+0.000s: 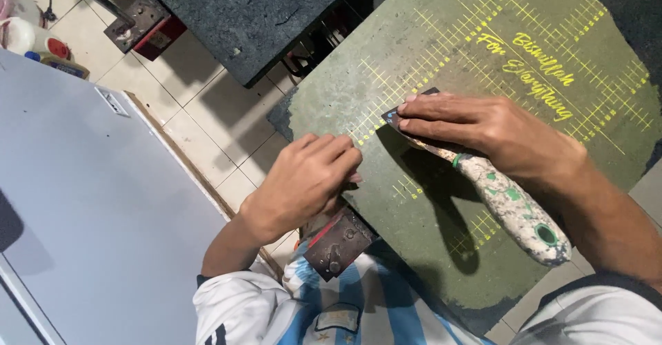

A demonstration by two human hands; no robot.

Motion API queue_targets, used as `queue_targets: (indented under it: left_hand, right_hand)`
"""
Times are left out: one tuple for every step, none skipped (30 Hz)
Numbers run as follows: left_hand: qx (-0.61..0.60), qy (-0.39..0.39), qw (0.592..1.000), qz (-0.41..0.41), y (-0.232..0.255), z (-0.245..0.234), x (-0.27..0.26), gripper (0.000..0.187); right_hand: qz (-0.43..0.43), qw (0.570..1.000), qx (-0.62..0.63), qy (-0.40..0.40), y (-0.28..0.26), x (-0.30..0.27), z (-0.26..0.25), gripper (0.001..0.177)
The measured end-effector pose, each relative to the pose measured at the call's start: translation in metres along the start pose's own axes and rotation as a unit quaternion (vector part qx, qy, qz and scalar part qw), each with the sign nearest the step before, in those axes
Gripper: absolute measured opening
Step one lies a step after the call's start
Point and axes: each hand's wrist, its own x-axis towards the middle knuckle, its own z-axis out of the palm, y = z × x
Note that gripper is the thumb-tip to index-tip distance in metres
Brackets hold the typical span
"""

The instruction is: Scraping residue off a screen printing board using a hand scraper to prepare it for reuse.

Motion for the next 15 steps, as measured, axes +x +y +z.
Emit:
queue_targets:
  left_hand:
    - [0.001,0.000,1.000,0.000,-0.002,0.000,0.000,0.013]
    - [-0.004,0.031,0.999,-0.001,-0.003,0.000,0.000,0.013]
    - [-0.012,0.061,0.998,-0.003,-0.004,0.001,-0.001,0.014]
    - [-0.013,0.059,0.998,-0.002,0.000,0.002,0.002,0.014]
    - [-0.034,0.064,0.997,0.005,0.004,0.004,0.005,0.016]
    - [-0.054,0.068,0.996,0.013,0.008,0.006,0.008,0.020]
    - [-0.058,0.066,0.996,0.015,0.011,0.012,0.011,0.020]
    - [-0.075,0.039,0.996,0.035,0.014,0.017,0.014,0.024]
    - [-0.090,0.013,0.994,0.054,0.016,0.023,0.018,0.031]
    - [-0.092,0.013,0.994,0.056,0.016,0.023,0.020,0.031]
    - [-0.112,-0.002,0.992,0.059,0.018,0.022,0.020,0.042]
    - [-0.132,-0.016,0.989,0.062,0.019,0.021,0.019,0.052]
    - [-0.133,-0.017,0.989,0.063,0.019,0.024,0.016,0.052]
    - [-0.139,-0.022,0.988,0.056,0.019,0.026,0.012,0.057]
    - [-0.144,-0.026,0.988,0.048,0.020,0.028,0.008,0.061]
  right_hand:
    - [0.000,1.000,-0.001,0.001,0.001,0.000,0.001,0.066]
    - [-0.001,1.000,0.005,-0.002,0.003,0.000,0.002,0.065]
    - [0.001,1.000,0.014,-0.005,0.003,-0.002,0.003,0.064]
    - [0.003,1.000,0.015,-0.005,0.002,-0.003,0.001,0.064]
    - [0.032,0.998,0.021,-0.052,0.000,-0.005,-0.001,0.068]
    - [0.060,0.993,0.028,-0.099,-0.002,-0.007,-0.002,0.073]
    - [0.065,0.992,0.030,-0.100,-0.011,-0.009,-0.006,0.073]
    - [0.040,0.995,0.024,-0.093,-0.020,-0.011,-0.011,0.068]
    - [0.013,0.996,0.017,-0.087,-0.028,-0.012,-0.015,0.064]
    - [0.017,0.996,0.017,-0.087,-0.038,-0.016,-0.015,0.064]
    - [-0.007,0.995,-0.019,-0.100,-0.048,-0.019,-0.013,0.070]
    - [-0.031,0.992,-0.055,-0.113,-0.059,-0.022,-0.012,0.080]
    - [-0.030,0.992,-0.054,-0.113,-0.062,-0.030,-0.005,0.080]
    - [-0.044,0.988,-0.090,-0.116,-0.065,-0.038,0.001,0.078]
    - [-0.059,0.983,-0.127,-0.121,-0.069,-0.046,0.007,0.077]
